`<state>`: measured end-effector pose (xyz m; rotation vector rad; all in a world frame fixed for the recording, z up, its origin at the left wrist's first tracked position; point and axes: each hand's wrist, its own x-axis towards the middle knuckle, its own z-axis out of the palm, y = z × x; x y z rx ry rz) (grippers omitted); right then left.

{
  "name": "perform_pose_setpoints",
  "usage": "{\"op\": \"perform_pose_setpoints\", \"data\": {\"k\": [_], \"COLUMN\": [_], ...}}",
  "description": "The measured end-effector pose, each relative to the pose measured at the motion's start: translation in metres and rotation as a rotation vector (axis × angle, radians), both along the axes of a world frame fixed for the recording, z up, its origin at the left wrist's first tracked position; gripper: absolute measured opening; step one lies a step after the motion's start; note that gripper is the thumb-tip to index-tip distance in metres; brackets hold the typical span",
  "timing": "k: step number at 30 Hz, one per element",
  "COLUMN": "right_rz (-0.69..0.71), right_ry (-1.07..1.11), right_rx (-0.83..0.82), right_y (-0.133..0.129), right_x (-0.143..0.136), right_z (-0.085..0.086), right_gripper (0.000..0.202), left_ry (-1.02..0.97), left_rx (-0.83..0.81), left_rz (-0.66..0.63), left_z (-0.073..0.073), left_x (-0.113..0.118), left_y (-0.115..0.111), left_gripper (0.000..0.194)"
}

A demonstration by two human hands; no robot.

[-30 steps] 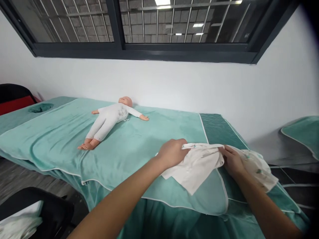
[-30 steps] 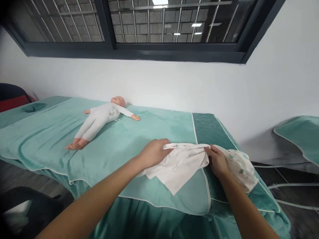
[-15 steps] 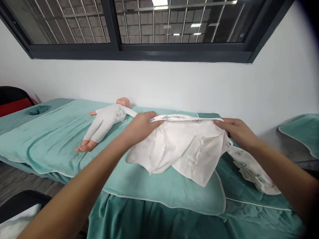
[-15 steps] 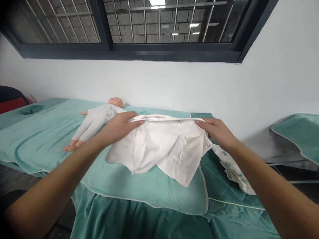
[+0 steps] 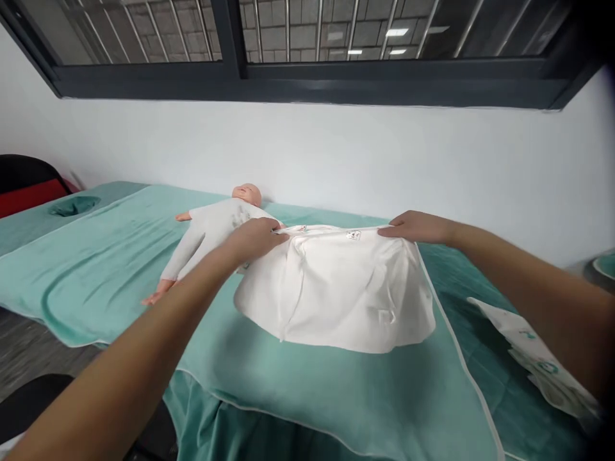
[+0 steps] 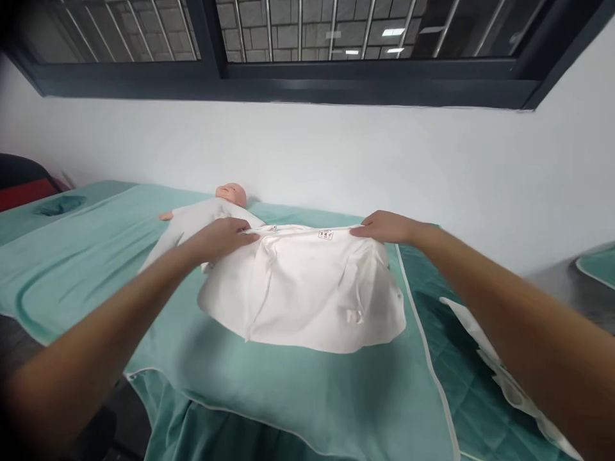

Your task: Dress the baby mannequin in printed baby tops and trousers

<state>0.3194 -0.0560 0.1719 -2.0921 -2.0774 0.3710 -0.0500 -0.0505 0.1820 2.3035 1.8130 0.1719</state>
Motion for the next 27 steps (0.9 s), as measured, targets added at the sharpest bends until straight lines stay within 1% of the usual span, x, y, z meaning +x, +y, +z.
{"op": "perform_pose_setpoints", "data": {"k": [2,3,4,5,6,8,9,11,12,13,16,18,21,23,25,27], "right_rz": [-0.092,-0.154,-0.186,-0.19,-0.175,-0.152,-0.173,-0.271,-0.32,-0.336,-0.298,-0.262,-0.206,-0.197,-0.221,-0.221], "right_ry": [-0.068,-0.082,-0.085,-0.078,-0.072,-0.063,-0.053,-0.019,0.004,0.024,0.077,0.112,0.148,0.162,0.162,0.11], "right_rx": [0.045,0.089,0.139,0.182,0.198,0.211,0.217,0.219,0.196,0.145,0.039,0.038,0.056,0.095,0.189,0.31], "right_y": [0.016,0.02,0.021,0.019,0.014,0.001,-0.006,-0.02,-0.027,-0.034,-0.054,-0.067,-0.08,-0.086,-0.093,-0.104], "right_x": [-0.021,-0.031,-0.04,-0.046,-0.049,-0.044,-0.036,-0.011,0.003,0.016,0.045,0.052,0.053,0.049,0.037,0.015], "right_z": [-0.026,-0.039,-0.053,-0.066,-0.079,-0.1,-0.109,-0.124,-0.13,-0.135,-0.148,-0.154,-0.156,-0.152,-0.144,-0.132], "right_gripper": [0.045,0.044,0.043,0.042,0.042,0.042,0.042,0.044,0.046,0.05,0.055,0.053,0.051,0.048,0.047,0.044], "left_ry": [0.066,0.104,0.142,0.163,0.157,0.066,0.003,-0.104,-0.138,-0.159,-0.178,-0.165,-0.15,-0.164,-0.195,-0.244], "left_rx": [0.101,0.192,0.293,0.369,0.392,0.355,0.329,0.304,0.298,0.292,0.243,0.2,0.156,0.155,0.187,0.227], "left_rz": [0.096,0.122,0.132,0.125,0.089,-0.05,-0.131,-0.25,-0.287,-0.31,-0.34,-0.347,-0.346,-0.33,-0.32,-0.326], "left_z": [-0.028,-0.043,-0.058,-0.073,-0.087,-0.112,-0.122,-0.138,-0.143,-0.148,-0.158,-0.163,-0.169,-0.174,-0.176,-0.176], "left_x": [0.009,0.014,0.019,0.024,0.028,0.036,0.039,0.046,0.05,0.054,0.073,0.09,0.118,0.137,0.151,0.16], "left_y": [0.015,0.019,0.019,0.017,0.013,0.002,-0.003,-0.012,-0.015,-0.017,-0.018,-0.018,-0.02,-0.022,-0.024,-0.024], "left_gripper": [0.038,0.035,0.034,0.033,0.032,0.03,0.03,0.031,0.032,0.033,0.037,0.038,0.043,0.048,0.051,0.051]}}
